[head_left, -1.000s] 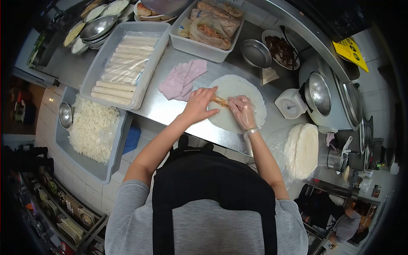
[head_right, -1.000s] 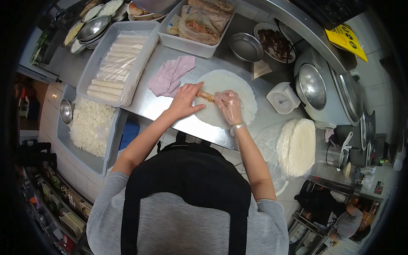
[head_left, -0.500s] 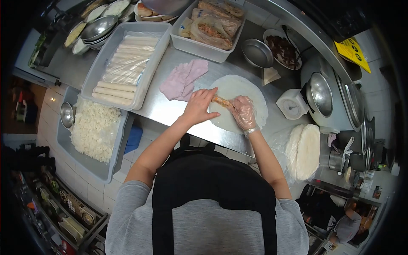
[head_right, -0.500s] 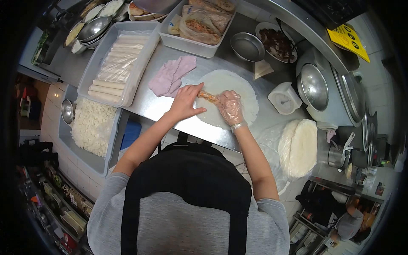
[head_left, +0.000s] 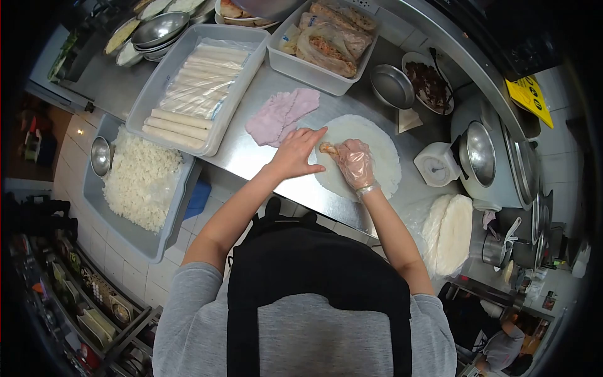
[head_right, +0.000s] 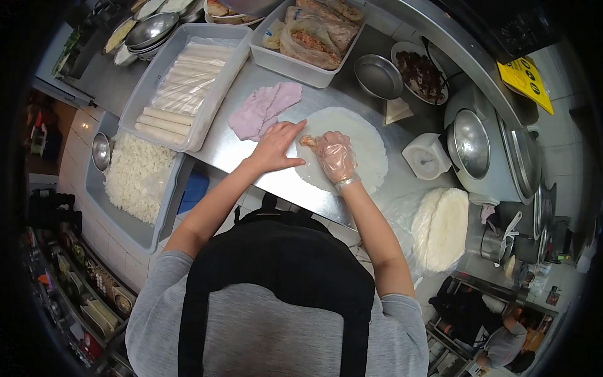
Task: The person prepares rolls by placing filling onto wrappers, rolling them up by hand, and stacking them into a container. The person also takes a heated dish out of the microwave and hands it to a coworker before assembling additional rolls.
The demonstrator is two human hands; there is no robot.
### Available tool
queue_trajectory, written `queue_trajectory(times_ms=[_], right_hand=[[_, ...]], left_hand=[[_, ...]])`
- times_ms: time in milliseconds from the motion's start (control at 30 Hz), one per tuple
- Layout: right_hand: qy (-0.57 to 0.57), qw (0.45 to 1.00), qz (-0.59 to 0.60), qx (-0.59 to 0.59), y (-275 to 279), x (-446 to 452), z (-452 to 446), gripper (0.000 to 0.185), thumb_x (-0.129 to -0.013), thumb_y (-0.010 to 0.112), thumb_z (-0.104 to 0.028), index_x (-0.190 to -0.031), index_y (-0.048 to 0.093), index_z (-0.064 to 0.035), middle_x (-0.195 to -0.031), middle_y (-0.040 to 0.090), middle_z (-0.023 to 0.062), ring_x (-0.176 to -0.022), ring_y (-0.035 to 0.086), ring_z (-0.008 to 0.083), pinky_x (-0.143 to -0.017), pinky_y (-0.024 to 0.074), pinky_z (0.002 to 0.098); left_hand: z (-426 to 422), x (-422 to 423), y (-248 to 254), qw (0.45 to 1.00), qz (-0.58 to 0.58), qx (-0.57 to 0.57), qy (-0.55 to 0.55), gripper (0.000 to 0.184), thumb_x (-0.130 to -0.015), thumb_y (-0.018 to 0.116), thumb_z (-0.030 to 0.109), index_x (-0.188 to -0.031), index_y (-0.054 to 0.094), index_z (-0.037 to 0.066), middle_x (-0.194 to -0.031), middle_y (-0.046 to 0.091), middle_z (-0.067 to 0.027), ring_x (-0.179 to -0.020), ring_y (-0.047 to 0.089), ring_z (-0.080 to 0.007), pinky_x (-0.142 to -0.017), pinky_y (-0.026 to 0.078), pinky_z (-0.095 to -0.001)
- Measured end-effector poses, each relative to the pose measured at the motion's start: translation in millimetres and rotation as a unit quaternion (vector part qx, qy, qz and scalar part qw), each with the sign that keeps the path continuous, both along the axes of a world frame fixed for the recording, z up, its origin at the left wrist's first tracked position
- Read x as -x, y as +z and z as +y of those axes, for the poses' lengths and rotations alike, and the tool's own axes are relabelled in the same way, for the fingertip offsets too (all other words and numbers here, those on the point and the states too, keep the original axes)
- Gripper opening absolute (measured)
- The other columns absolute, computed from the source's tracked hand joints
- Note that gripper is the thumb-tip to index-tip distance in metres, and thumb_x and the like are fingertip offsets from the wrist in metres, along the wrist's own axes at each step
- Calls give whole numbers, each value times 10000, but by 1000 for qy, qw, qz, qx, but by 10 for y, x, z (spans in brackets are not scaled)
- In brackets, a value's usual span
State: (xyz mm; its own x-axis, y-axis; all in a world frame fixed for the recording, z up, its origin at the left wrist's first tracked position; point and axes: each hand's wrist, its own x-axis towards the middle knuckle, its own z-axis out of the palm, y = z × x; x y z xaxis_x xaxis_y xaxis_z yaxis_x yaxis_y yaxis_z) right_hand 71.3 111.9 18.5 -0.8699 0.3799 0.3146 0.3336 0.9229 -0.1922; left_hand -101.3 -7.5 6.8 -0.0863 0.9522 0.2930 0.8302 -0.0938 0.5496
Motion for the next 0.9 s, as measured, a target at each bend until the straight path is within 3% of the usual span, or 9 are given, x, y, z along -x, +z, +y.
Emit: queue_trajectory(times_ms=[233,333,433,500,567,767,900], right_hand=[[-9,999,11,29,49,175,-110,319,-730,724,-223,-996,666,-56,-895,597,91,-866,575,279,-770,454,409],[-38,999,-14,-10,28,269,-145,304,-752,705,-243,-990,672,-57,-886,594,89,-856,575,285,-765,456,413],[-57,998,-23,22,65,237,-118,331,-771,695,-269,-1002,665,-34,-937,594,103,-910,578,282,-814,453,418],[-55,969,86,226,189,118,111,329,-808,677,-246,-1028,660,-1,-946,625,127,-916,595,294,-833,461,404],[-102,931,164,310,412,-85,331,280,-832,665,-211,-1007,678,7,-929,646,147,-905,607,298,-834,466,384],[-24,973,43,224,177,-232,144,181,-825,670,-164,-928,724,-24,-939,654,144,-880,606,278,-812,475,368],[-89,962,83,244,84,-217,-47,186,-807,683,-168,-926,728,-31,-926,655,142,-895,602,284,-825,474,377]], left_hand=[[-2,14,-27,1000,-16,-12,-1,1007,-620,800,407,-1436,319,66,-1250,543,-128,-1174,467,-319,-1010,351,-429],[-2,11,-25,1000,-20,-7,3,1018,-617,803,400,-1441,308,65,-1251,550,-122,-1174,469,-315,-1009,352,-427],[-12,7,-25,1000,-17,-13,4,1014,-617,803,396,-1439,311,63,-1243,554,-120,-1173,470,-309,-1009,353,-426],[-20,17,-30,1000,-19,-11,5,1013,-617,803,393,-1439,311,62,-1243,555,-118,-1172,471,-307,-1010,352,-426],[-11,-2,-40,1000,-25,-11,3,1012,-617,803,391,-1439,312,62,-1242,555,-117,-1172,471,-305,-1010,352,-426],[0,-5,-6,1000,-17,-20,1,989,-624,806,399,-1423,332,60,-1198,551,-152,-1164,475,-313,-991,360,-422],[-1,-6,-18,1000,-14,-20,2,987,-626,805,399,-1422,333,56,-1195,557,-143,-1171,474,-308,-994,358,-422]])
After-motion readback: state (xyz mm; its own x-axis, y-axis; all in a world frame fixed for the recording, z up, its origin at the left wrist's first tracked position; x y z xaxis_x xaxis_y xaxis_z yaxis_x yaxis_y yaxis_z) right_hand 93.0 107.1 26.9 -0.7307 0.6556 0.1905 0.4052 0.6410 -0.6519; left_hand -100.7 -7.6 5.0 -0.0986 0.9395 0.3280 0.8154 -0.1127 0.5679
